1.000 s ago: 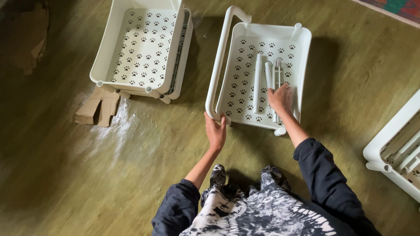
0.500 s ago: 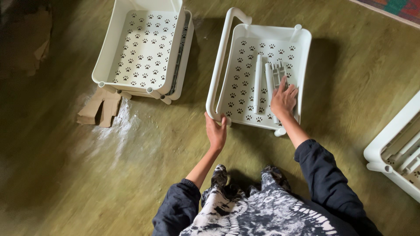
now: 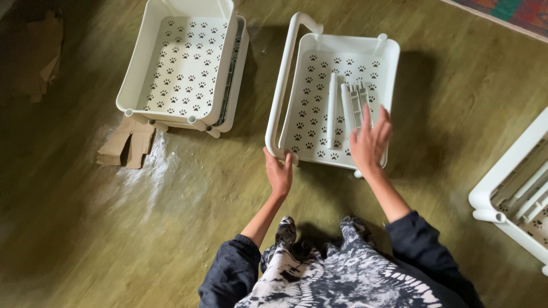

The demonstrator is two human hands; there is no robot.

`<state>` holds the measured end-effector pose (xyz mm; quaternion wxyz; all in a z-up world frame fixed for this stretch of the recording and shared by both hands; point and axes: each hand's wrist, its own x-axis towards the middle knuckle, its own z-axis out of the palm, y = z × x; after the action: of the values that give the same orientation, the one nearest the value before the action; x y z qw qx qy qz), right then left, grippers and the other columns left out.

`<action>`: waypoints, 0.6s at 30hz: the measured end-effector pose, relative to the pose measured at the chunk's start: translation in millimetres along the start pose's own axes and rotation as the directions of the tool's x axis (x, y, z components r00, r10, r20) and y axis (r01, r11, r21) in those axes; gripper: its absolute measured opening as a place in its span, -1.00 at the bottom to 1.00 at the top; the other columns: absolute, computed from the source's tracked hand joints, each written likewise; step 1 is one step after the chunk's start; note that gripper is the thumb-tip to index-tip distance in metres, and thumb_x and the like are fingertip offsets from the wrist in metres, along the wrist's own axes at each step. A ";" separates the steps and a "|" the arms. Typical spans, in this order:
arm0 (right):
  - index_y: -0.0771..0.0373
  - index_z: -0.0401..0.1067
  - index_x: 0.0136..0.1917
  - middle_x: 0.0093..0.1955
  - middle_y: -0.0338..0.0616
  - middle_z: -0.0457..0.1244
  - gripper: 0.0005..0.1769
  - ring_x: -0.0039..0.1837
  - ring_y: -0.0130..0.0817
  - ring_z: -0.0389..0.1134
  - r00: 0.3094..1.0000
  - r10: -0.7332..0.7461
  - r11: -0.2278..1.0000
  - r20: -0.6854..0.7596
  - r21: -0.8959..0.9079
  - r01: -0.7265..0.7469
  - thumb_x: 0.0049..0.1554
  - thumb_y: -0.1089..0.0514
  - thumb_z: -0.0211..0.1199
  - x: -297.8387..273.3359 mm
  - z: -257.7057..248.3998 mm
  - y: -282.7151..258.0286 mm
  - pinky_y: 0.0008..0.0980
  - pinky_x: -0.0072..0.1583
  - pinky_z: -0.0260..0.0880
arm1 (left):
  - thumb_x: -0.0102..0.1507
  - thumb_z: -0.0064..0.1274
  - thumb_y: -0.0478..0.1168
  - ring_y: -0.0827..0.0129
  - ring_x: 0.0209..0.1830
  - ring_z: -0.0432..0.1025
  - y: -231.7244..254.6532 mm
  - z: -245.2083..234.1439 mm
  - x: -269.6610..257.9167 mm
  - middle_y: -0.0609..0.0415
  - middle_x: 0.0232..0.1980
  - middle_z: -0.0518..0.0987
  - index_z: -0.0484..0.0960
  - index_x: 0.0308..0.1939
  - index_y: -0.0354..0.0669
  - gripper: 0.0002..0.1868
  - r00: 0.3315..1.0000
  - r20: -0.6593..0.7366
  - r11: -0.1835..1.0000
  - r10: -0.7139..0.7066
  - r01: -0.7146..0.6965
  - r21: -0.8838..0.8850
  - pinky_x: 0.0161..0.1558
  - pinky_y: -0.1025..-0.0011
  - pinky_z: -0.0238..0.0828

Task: The person assembles a white plastic storage rack by inserting vertical support poles into the corner holes of two perforated trays. They align the trays and secure the poles to form a two-tiered unit, then repeat the process with additional trays and poles to build a taller rack.

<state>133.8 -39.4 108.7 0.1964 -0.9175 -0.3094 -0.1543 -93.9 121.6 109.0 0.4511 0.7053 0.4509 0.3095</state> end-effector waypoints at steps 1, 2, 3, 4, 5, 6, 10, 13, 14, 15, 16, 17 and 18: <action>0.17 0.03 0.85 0.79 0.32 -0.13 0.06 0.65 0.17 0.05 0.999 0.023 1.000 -0.023 0.010 -0.023 0.24 0.22 0.49 -6.6 -14.8 -0.8 0.26 0.58 0.21 | 0.37 0.26 -0.07 -0.22 0.04 0.58 -3.8 2.3 0.8 -0.27 0.04 0.67 0.38 0.30 -0.21 -0.46 1.000 -0.014 1.000 -0.024 0.024 -0.012 0.05 -0.06 0.48; 0.17 0.04 0.83 0.77 0.31 -0.09 0.04 0.66 0.23 0.07 0.998 0.058 0.998 -0.037 0.034 -0.056 0.22 0.23 0.48 -13.2 -28.2 2.6 0.26 0.59 0.22 | 0.35 0.27 -0.07 -0.21 0.05 0.60 -8.3 6.1 2.6 -0.27 0.04 0.69 0.38 0.31 -0.20 -0.44 0.999 -0.024 0.999 -0.047 0.046 -0.024 0.07 -0.05 0.50; 0.17 0.05 0.82 0.76 0.30 -0.06 0.03 0.68 0.29 0.08 0.994 0.093 0.994 -0.052 0.058 -0.090 0.21 0.23 0.47 -19.9 -39.5 10.2 0.26 0.60 0.23 | 0.33 0.27 -0.06 -0.20 0.05 0.62 -13.8 10.6 4.8 -0.28 0.05 0.70 0.39 0.32 -0.20 -0.42 0.997 -0.035 0.997 -0.070 0.069 -0.036 0.08 -0.04 0.51; 0.17 0.05 0.80 0.74 0.29 -0.03 0.02 0.70 0.35 0.10 0.990 0.125 0.989 -0.066 0.083 -0.120 0.19 0.24 0.46 -24.6 -46.2 19.2 0.26 0.60 0.24 | 0.32 0.27 -0.08 -0.17 0.06 0.62 -19.8 16.1 8.8 -0.28 0.07 0.70 0.38 0.35 -0.22 -0.39 0.994 -0.066 0.993 -0.090 0.085 -0.080 0.10 -0.03 0.50; 0.18 0.04 0.82 0.75 0.26 0.01 0.01 0.70 0.43 0.08 0.987 0.149 0.982 -0.054 0.122 -0.142 0.23 0.23 0.44 -27.8 -48.5 29.8 0.27 0.61 0.24 | 0.31 0.28 -0.09 -0.14 0.07 0.62 -25.8 22.1 13.8 -0.29 0.08 0.69 0.37 0.37 -0.24 -0.36 0.989 -0.097 0.987 -0.111 0.099 -0.124 0.12 -0.01 0.49; 0.20 0.03 0.85 0.76 0.23 0.04 0.00 0.71 0.50 0.06 0.984 0.175 0.973 -0.039 0.159 -0.167 0.27 0.23 0.42 -32.8 -47.7 41.2 0.27 0.62 0.24 | 0.30 0.28 -0.11 -0.12 0.08 0.62 -31.8 27.1 16.4 -0.29 0.10 0.68 0.37 0.40 -0.26 -0.33 0.983 -0.125 0.980 -0.135 0.113 -0.166 0.14 0.01 0.49; 0.31 0.22 0.62 0.52 0.38 0.26 -0.23 0.46 0.42 0.32 0.958 0.287 0.890 0.000 0.370 -0.267 0.21 0.12 0.36 -52.4 -19.7 75.7 0.22 0.31 0.39 | 0.27 0.22 -0.14 0.15 -0.10 0.64 -44.1 43.9 31.4 -0.12 -0.04 0.75 0.64 0.28 -0.30 -0.48 0.931 -0.042 0.900 -0.362 0.337 -0.278 0.03 0.17 0.55; 0.32 0.43 0.35 0.07 0.33 0.43 -0.54 0.15 0.28 0.51 0.820 0.441 0.801 0.365 0.251 -0.543 0.35 -0.03 0.30 -58.7 0.0 95.9 0.14 0.17 0.52 | 0.27 0.18 -0.18 0.30 -0.19 0.60 -45.2 46.9 36.7 -0.01 -0.12 0.76 0.76 0.24 -0.30 -0.52 0.887 0.008 0.824 -0.462 0.433 -0.365 -0.07 0.25 0.55; 0.33 0.43 0.26 -0.02 0.30 0.41 -0.61 0.07 0.29 0.50 0.836 0.438 0.801 0.329 0.279 -0.529 0.37 -0.02 0.27 -60.7 5.1 98.2 0.16 0.10 0.49 | 0.27 0.17 -0.19 0.34 -0.20 0.60 -43.8 48.1 37.5 0.02 -0.13 0.76 0.77 0.23 -0.31 -0.53 0.888 0.011 0.819 -0.459 0.428 -0.383 -0.08 0.27 0.55; 0.35 0.43 0.17 -0.11 0.28 0.40 -0.65 -0.02 0.30 0.49 0.851 0.435 0.801 0.293 0.307 -0.515 0.40 -0.02 0.23 -62.6 11.1 96.2 0.18 0.03 0.46 | 0.26 0.17 -0.21 0.37 -0.21 0.59 -41.6 49.6 37.3 0.04 -0.14 0.76 0.78 0.23 -0.31 -0.53 0.890 0.015 0.813 -0.456 0.423 -0.400 -0.10 0.29 0.55; 0.36 0.43 0.08 -0.20 0.25 0.38 -0.66 -0.10 0.32 0.48 0.864 0.434 0.799 0.255 0.334 -0.500 0.43 -0.01 0.19 -64.2 14.1 96.4 0.21 -0.03 0.43 | 0.27 0.16 -0.22 0.37 -0.22 0.57 -39.0 50.5 35.8 0.03 -0.16 0.75 0.79 0.22 -0.33 -0.54 0.889 0.023 0.810 -0.456 0.426 -0.403 -0.11 0.29 0.54; 0.36 0.42 0.06 -0.19 0.26 0.38 -0.67 -0.09 0.33 0.47 0.884 0.416 0.815 0.215 0.343 -0.467 0.44 0.01 0.19 -64.5 15.0 98.4 0.21 -0.02 0.41 | 0.28 0.15 -0.22 0.37 -0.23 0.55 -36.2 51.0 33.3 0.01 -0.17 0.73 0.80 0.21 -0.35 -0.54 0.889 0.032 0.807 -0.457 0.430 -0.406 -0.12 0.29 0.52; 0.36 0.40 0.04 -0.18 0.26 0.38 -0.68 -0.08 0.35 0.45 0.901 0.396 0.831 0.174 0.349 -0.433 0.46 0.03 0.18 -64.2 15.1 100.6 0.22 -0.01 0.40 | 0.29 0.15 -0.23 0.36 -0.24 0.54 -32.8 52.9 29.5 -0.01 -0.19 0.72 0.81 0.21 -0.37 -0.55 0.888 0.042 0.802 -0.458 0.434 -0.410 -0.13 0.29 0.50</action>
<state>150.7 -138.7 42.8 0.3841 -0.9133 -0.1358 -0.0020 -49.1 135.8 58.7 0.6346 0.4599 0.5424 0.3026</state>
